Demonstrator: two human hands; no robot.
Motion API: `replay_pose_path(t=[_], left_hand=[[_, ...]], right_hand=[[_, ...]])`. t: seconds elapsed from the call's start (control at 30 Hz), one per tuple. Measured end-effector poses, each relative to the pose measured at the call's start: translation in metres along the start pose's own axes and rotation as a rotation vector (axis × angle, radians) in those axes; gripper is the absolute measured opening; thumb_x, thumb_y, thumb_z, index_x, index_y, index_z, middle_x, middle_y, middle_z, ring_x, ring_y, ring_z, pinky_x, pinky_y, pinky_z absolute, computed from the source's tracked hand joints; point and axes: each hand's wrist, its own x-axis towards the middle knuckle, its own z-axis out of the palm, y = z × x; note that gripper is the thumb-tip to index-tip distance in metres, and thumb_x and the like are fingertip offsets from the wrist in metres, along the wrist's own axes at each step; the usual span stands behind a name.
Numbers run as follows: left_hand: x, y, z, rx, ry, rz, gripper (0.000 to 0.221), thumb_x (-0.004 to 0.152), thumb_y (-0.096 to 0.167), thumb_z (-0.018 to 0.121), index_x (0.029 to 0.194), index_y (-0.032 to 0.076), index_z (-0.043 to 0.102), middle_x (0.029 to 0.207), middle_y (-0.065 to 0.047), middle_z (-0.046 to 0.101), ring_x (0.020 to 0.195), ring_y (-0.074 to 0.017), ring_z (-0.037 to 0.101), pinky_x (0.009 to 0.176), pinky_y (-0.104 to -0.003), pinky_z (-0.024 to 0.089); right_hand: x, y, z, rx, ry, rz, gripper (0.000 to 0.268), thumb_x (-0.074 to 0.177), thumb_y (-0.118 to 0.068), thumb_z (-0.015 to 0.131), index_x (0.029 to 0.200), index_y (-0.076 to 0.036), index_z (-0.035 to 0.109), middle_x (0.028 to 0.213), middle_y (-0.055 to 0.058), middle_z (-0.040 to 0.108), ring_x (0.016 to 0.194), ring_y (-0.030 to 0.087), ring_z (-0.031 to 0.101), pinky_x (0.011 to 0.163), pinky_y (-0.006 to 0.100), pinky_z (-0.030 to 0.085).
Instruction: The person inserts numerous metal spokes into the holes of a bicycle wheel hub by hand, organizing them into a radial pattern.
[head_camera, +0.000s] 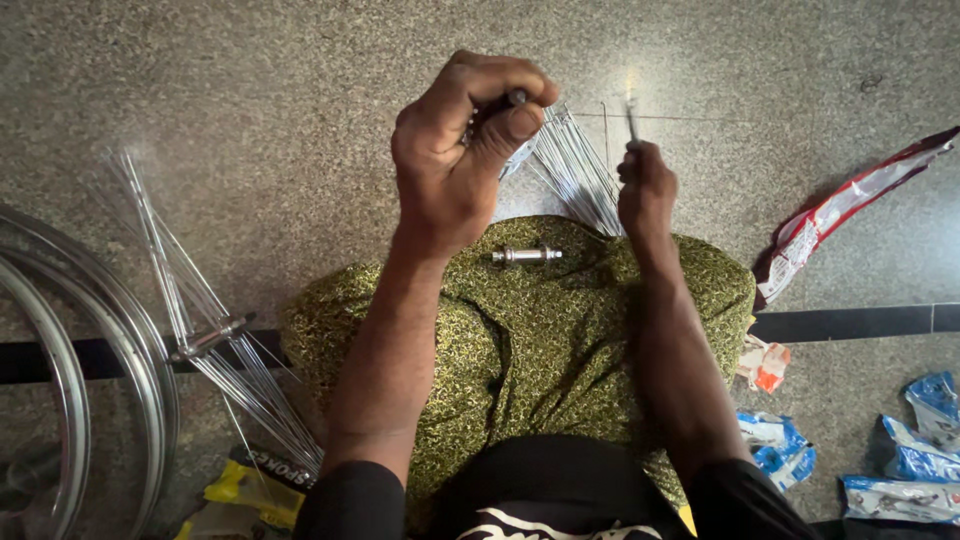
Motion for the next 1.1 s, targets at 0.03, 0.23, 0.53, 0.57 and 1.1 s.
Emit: replay_pose_path(t=[0.03, 0.23, 0.53, 0.57, 1.1], left_hand=[[0.000, -0.001, 0.000, -0.001, -0.001, 0.003, 0.022, 0.113, 0.030, 0.064, 0.116, 0.009, 0.067, 0.110, -0.007, 0.075, 0.088, -0.0108, 0.073, 0.074, -0.024, 0.065], [0.001, -0.002, 0.002, 0.095, -0.015, 0.047, 0.022, 0.112, 0.034, 0.064, 0.114, 0.012, 0.068, 0.109, -0.005, 0.076, 0.091, -0.0119, 0.074, 0.076, -0.024, 0.066], [0.002, -0.001, 0.003, 0.067, -0.042, 0.053, 0.024, 0.112, 0.035, 0.064, 0.111, 0.011, 0.069, 0.106, -0.005, 0.075, 0.092, -0.0119, 0.074, 0.074, -0.025, 0.067], [0.002, 0.000, 0.003, 0.069, -0.045, 0.054, 0.024, 0.111, 0.035, 0.064, 0.110, 0.011, 0.069, 0.106, -0.004, 0.075, 0.092, -0.0117, 0.074, 0.073, -0.024, 0.067], [0.001, 0.001, 0.009, 0.180, -0.028, 0.089, 0.024, 0.106, 0.037, 0.066, 0.107, 0.013, 0.070, 0.102, -0.002, 0.077, 0.088, -0.0098, 0.071, 0.069, -0.024, 0.061]], right_hand=[[0.000, 0.000, -0.012, 0.036, 0.033, -0.052, 0.011, 0.112, -0.007, 0.054, 0.116, -0.006, 0.064, 0.091, 0.008, 0.073, 0.073, 0.013, 0.066, 0.055, 0.028, 0.050], [-0.019, -0.036, -0.095, 0.257, 0.223, -0.109, 0.008, 0.111, 0.001, 0.062, 0.114, -0.001, 0.069, 0.105, 0.014, 0.074, 0.095, 0.018, 0.067, 0.084, 0.030, 0.053], [-0.101, -0.128, -0.204, 0.020, 0.214, -0.168, 0.014, 0.119, -0.005, 0.051, 0.114, 0.000, 0.063, 0.094, 0.012, 0.078, 0.078, 0.013, 0.064, 0.073, 0.025, 0.050], [-0.109, -0.127, -0.207, 0.031, 0.171, -0.164, 0.015, 0.121, -0.005, 0.051, 0.114, -0.001, 0.064, 0.096, 0.012, 0.077, 0.083, 0.013, 0.068, 0.076, 0.024, 0.052], [-0.046, -0.037, -0.092, 0.073, -0.200, 0.274, 0.023, 0.110, -0.022, 0.058, 0.125, -0.006, 0.061, 0.091, 0.014, 0.065, 0.074, 0.018, 0.058, 0.061, 0.034, 0.048]])
